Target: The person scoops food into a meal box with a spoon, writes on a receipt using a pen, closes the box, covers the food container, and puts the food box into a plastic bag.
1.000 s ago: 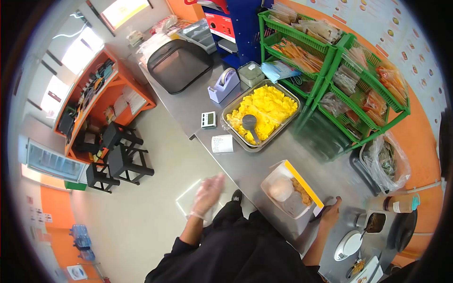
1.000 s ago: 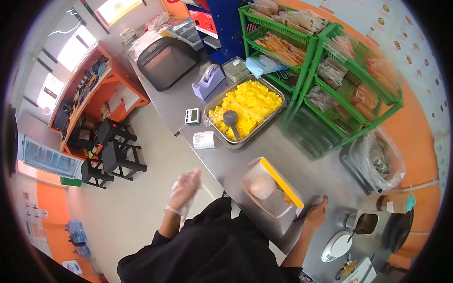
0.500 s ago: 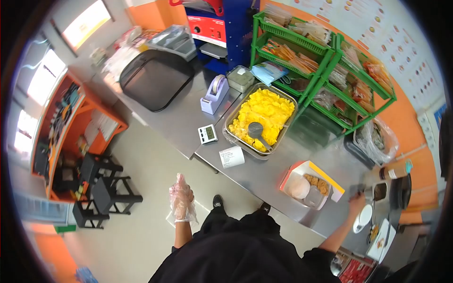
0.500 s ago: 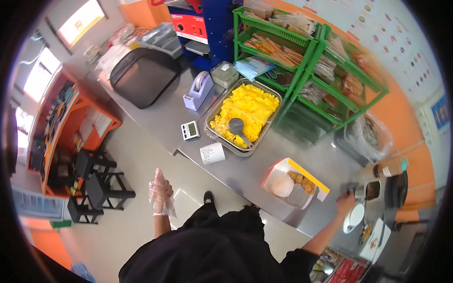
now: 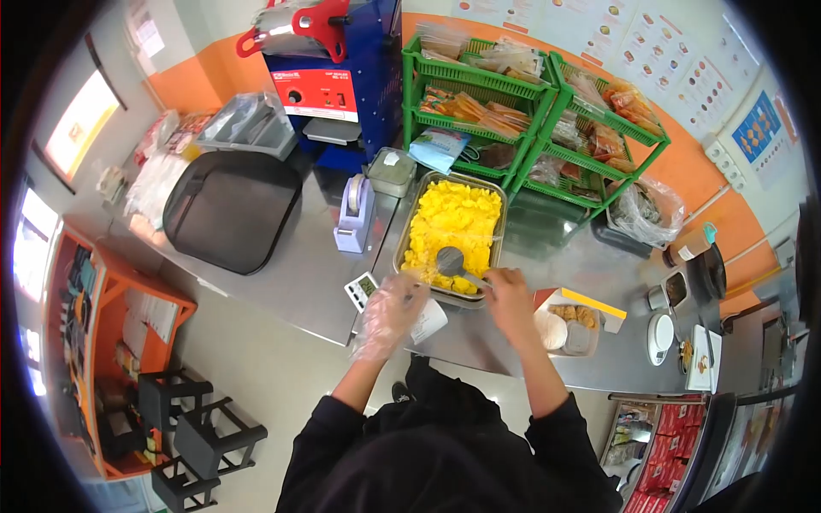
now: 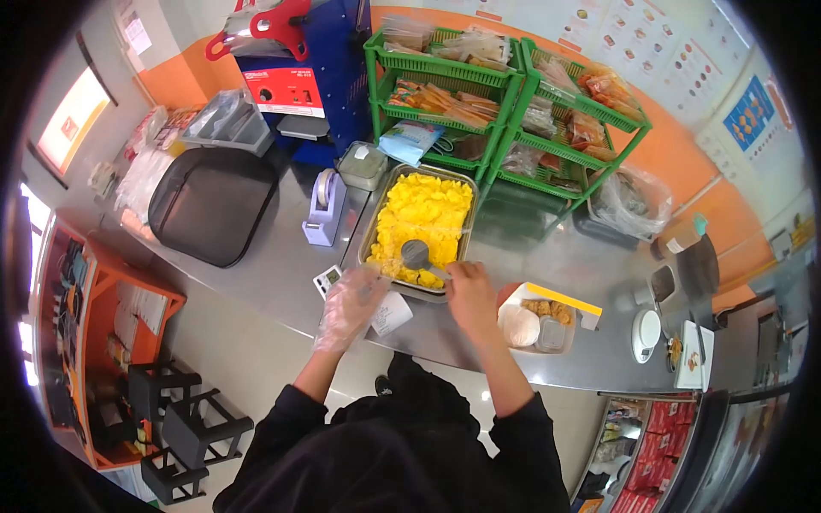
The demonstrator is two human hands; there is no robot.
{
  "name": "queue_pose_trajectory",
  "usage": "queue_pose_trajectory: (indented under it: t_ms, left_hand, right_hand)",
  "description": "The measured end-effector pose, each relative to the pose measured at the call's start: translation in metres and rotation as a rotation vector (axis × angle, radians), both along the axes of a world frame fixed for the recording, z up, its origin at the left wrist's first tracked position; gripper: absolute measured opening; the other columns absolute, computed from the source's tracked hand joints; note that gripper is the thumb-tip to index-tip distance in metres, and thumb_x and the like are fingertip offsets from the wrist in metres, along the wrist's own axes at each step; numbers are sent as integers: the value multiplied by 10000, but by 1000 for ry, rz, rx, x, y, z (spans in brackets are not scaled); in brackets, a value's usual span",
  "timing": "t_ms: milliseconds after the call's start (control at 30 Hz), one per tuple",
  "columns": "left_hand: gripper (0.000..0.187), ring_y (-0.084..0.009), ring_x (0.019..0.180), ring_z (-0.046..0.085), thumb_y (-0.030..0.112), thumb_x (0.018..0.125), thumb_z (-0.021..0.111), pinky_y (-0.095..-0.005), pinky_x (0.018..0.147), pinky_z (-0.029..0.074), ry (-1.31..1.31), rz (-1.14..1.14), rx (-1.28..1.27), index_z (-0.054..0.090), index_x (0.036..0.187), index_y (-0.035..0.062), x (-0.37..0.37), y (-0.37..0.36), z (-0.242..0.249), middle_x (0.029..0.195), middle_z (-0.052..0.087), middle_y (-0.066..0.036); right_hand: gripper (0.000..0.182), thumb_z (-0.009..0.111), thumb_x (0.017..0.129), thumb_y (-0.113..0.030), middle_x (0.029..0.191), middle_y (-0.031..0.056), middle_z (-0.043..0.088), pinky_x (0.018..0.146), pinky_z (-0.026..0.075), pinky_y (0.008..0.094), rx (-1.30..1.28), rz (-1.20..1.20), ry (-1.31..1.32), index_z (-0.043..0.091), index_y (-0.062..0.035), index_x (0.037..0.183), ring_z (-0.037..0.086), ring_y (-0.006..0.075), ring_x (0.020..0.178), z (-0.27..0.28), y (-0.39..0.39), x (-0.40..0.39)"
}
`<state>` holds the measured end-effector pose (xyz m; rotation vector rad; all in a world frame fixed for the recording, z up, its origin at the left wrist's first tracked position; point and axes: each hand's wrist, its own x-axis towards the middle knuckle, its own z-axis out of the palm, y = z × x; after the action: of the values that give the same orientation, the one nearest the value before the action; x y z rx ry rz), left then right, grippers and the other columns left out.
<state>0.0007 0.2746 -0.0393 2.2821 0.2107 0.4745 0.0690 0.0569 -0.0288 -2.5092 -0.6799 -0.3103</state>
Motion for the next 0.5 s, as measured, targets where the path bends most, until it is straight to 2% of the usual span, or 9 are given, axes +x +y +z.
queue_pose_trajectory:
  t_ms: [67, 133, 200, 233, 300, 367, 400, 467, 500]
  left_hand:
    - [290, -366, 772, 642, 298, 837, 645, -456, 686, 509, -65, -52, 51, 619, 985, 51, 24, -9, -8, 861, 655, -185]
    - [303, -392, 825, 637, 307, 838, 633, -463, 715, 507, 203, -52, 154, 616, 1028, 72, 42, -10, -10, 915, 637, -215]
    - [292, -417, 798, 626, 310, 846, 608, -487, 701, 497, 213, -101, 108, 614, 1007, 67, 54, -3, -25, 910, 633, -229]
    - [269, -402, 780, 632, 284, 851, 591, -489, 694, 501, 227, -135, 183, 607, 997, 58, 59, -1, -33, 870, 633, -218]
    - [246, -387, 762, 638, 257, 857, 573, -491, 687, 505, 245, -185, 248, 600, 986, 50, 65, 3, -46, 830, 634, -207]
    - [201, -381, 778, 630, 222, 858, 584, -493, 680, 488, 157, -155, 76, 601, 957, 48, 72, 13, -52, 814, 633, -207]
    - [201, -381, 778, 630, 222, 858, 584, -493, 680, 488, 161, -162, 66, 601, 957, 48, 73, 17, -51, 814, 633, -207]
    - [174, -381, 774, 620, 206, 857, 599, -478, 659, 470, 121, -180, -204, 601, 930, 48, 71, 24, -42, 813, 634, -201]
    - [198, -364, 741, 618, 233, 865, 610, -442, 640, 465, 154, -195, -197, 601, 930, 46, 70, 27, -44, 807, 636, -189]
  right_hand:
    - [176, 613, 775, -58, 933, 156, 630, 814, 454, 436, -116, 36, -9, 613, -29, 948, 563, 332, 921, -21, 9, 18]
    - [235, 676, 691, -55, 887, 142, 608, 766, 438, 419, -288, 58, -55, 611, -37, 916, 548, 302, 883, -29, 18, 26]
    - [188, 653, 713, -88, 860, 138, 602, 777, 434, 402, -395, 78, -123, 606, -41, 888, 555, 288, 892, -30, 20, 31]
    - [151, 629, 734, -121, 834, 135, 596, 787, 430, 385, -501, 98, -185, 600, -44, 860, 562, 274, 901, -27, 20, 31]
    - [155, 621, 734, -111, 830, 134, 592, 781, 449, 386, -541, 99, -244, 596, -38, 869, 572, 270, 884, -24, 18, 34]
    - [159, 613, 735, -100, 825, 132, 589, 775, 468, 386, -584, 106, -304, 592, -31, 877, 582, 266, 868, -14, 12, 36]
    - [165, 601, 740, -89, 817, 129, 589, 733, 496, 374, -565, 113, -206, 585, -23, 890, 606, 261, 829, -4, 6, 33]
    - [171, 589, 744, -77, 808, 126, 589, 691, 524, 362, -552, 121, -99, 578, -14, 903, 630, 255, 790, 15, -3, 26]
    - [201, 583, 747, -80, 787, 117, 598, 630, 534, 351, -542, 124, -45, 574, -4, 932, 645, 253, 729, 23, -7, 20]
